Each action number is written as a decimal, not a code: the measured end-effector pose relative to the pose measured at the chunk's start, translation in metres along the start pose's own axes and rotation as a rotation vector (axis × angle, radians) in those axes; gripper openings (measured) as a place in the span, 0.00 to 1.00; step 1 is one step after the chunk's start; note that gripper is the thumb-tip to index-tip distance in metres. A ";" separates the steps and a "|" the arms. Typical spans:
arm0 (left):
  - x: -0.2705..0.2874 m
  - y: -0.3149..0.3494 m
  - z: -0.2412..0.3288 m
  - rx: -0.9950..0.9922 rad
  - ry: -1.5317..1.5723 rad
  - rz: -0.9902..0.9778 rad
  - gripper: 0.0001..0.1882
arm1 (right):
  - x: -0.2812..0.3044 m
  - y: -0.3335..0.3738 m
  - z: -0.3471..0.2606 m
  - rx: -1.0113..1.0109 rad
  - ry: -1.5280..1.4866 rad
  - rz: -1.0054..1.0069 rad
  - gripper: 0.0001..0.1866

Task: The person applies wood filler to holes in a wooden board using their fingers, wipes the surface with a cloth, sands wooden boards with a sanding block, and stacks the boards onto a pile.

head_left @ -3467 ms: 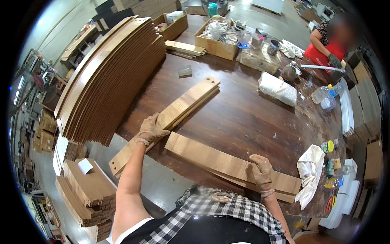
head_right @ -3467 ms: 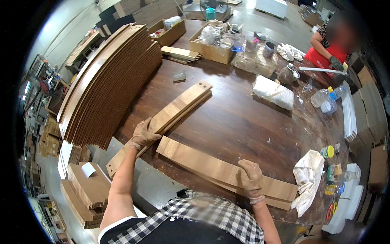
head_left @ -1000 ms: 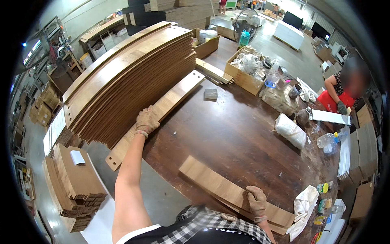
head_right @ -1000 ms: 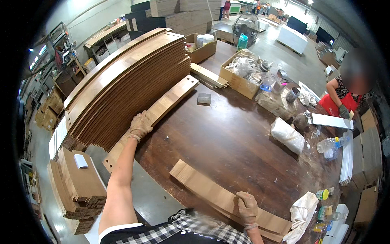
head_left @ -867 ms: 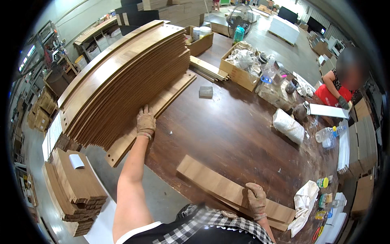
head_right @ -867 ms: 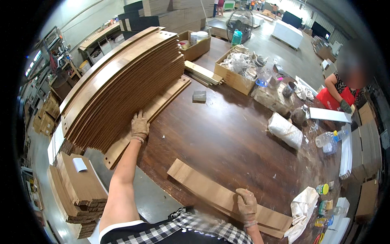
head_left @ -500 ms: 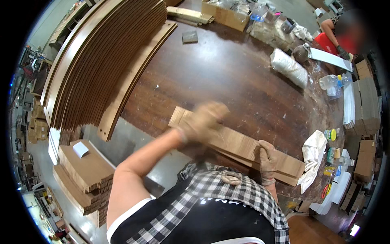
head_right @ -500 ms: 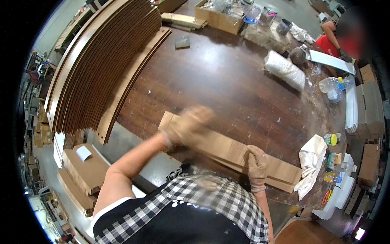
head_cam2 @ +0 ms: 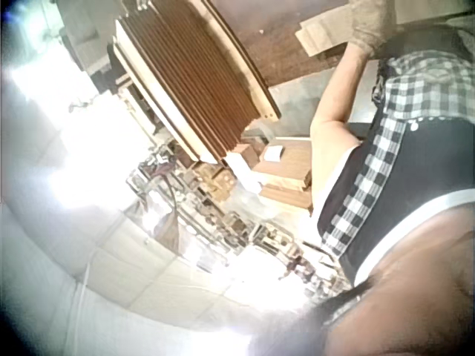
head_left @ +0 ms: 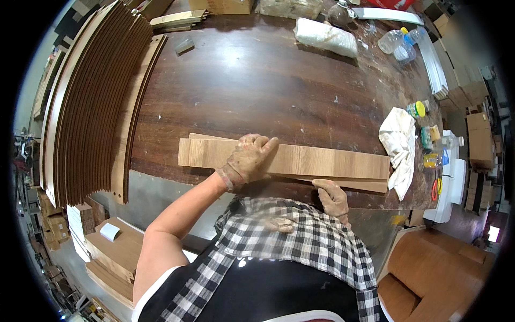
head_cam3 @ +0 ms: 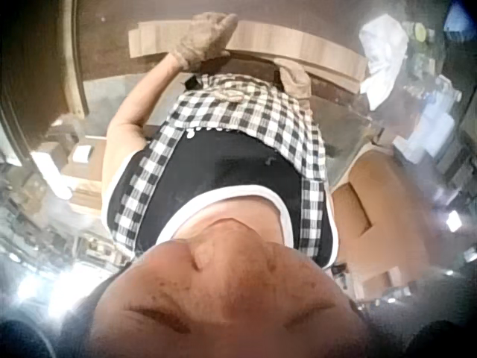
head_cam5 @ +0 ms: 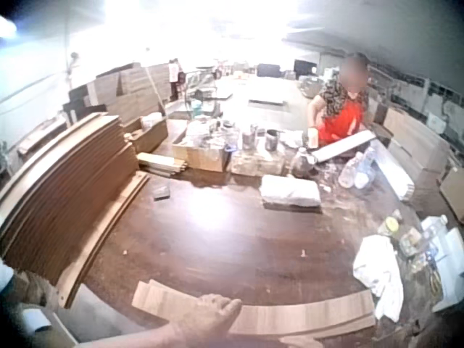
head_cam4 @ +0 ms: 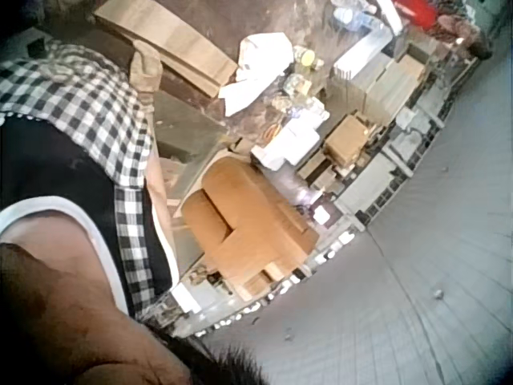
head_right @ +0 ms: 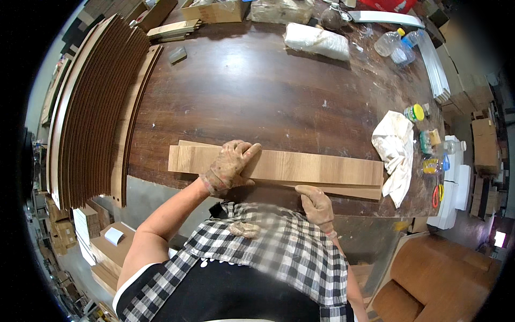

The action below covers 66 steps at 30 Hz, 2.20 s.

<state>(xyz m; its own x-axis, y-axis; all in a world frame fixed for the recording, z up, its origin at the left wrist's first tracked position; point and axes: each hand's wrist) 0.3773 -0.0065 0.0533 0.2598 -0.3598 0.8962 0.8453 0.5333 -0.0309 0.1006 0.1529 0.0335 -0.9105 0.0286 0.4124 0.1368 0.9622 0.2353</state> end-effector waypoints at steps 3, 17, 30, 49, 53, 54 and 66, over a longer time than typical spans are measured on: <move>-0.006 -0.008 0.008 -0.101 -0.063 0.073 0.52 | -0.006 0.005 0.015 -0.053 -0.054 -0.021 0.12; 0.066 -0.049 0.012 0.223 0.707 -0.437 0.33 | 0.017 0.022 0.056 -0.198 -0.126 -0.031 0.12; 0.028 -0.088 -0.019 0.162 0.508 -0.983 0.24 | 0.044 0.023 0.054 -0.714 -1.424 -0.374 0.24; 0.003 -0.051 0.042 0.012 -0.126 -0.307 0.52 | 0.062 0.016 0.013 -0.770 -0.969 -0.271 0.24; -0.006 -0.051 0.040 -0.002 -0.166 -0.297 0.49 | 0.063 0.021 0.029 -0.734 -0.845 -0.282 0.23; -0.008 -0.048 0.038 -0.090 -0.209 -0.199 0.42 | 0.062 0.020 0.035 -0.687 -0.911 -0.312 0.22; 0.000 -0.041 0.042 0.006 0.004 -0.081 0.34 | 0.056 -0.010 0.001 -0.047 -0.059 0.066 0.10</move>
<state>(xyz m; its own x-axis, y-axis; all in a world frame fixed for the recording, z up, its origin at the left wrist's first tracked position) 0.3236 0.0036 0.0733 0.1924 -0.4052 0.8938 0.8610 0.5066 0.0443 0.0480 0.1456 0.0530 -0.9203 0.1084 0.3758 0.2138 0.9440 0.2513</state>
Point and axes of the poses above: each hand's wrist, its own y-axis away from the middle knuckle, its own x-axis out of the back of the hand, z = x × y, and after that the axes turned 12 degrees about -x, right-handed
